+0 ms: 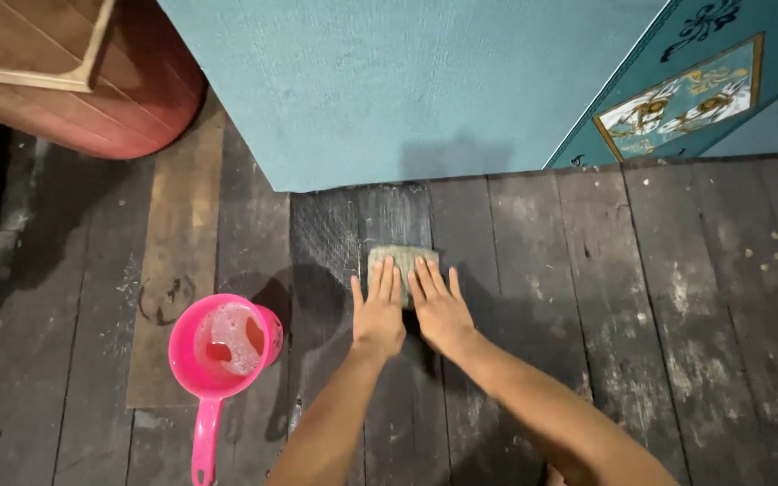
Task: The person folds a cloth, dips it into a pink plastic scoop filled with water, wrings it out, and wipes a small area of the wooden floor near a blue wall. The person repeats the wiping motion on the same spot multiple times.
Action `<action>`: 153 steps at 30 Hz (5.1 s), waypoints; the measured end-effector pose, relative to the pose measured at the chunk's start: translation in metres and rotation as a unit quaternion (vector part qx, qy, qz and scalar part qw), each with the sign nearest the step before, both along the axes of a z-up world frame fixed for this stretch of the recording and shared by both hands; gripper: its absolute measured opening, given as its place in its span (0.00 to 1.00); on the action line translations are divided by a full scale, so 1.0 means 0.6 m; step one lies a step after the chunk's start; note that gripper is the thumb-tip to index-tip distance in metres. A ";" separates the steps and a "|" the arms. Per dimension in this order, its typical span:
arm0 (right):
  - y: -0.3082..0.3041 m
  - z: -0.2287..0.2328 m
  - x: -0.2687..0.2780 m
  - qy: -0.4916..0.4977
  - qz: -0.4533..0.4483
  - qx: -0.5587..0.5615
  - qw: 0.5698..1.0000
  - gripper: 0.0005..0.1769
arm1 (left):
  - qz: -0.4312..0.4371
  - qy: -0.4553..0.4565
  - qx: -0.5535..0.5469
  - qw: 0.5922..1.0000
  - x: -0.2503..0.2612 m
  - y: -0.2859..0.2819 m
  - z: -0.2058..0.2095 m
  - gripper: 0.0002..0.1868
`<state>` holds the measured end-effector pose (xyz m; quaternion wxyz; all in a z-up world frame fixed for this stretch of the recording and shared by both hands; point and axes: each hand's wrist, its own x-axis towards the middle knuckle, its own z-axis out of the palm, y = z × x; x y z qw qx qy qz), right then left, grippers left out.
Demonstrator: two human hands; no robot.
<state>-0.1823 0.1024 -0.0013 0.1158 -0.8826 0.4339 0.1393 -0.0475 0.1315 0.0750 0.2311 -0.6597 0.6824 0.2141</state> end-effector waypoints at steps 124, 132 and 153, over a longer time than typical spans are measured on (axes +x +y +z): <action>0.161 -0.010 -0.039 -0.003 0.082 -0.034 0.996 0.33 | -0.036 0.029 0.021 0.999 -0.044 0.156 -0.011 0.42; 0.054 0.010 0.000 -0.014 0.060 -0.072 0.996 0.34 | -0.019 0.013 -0.044 0.999 -0.019 0.055 -0.050 0.46; -0.233 0.018 0.093 -0.027 -0.050 0.008 0.998 0.37 | 0.030 0.034 -0.055 0.997 0.063 -0.241 -0.085 0.43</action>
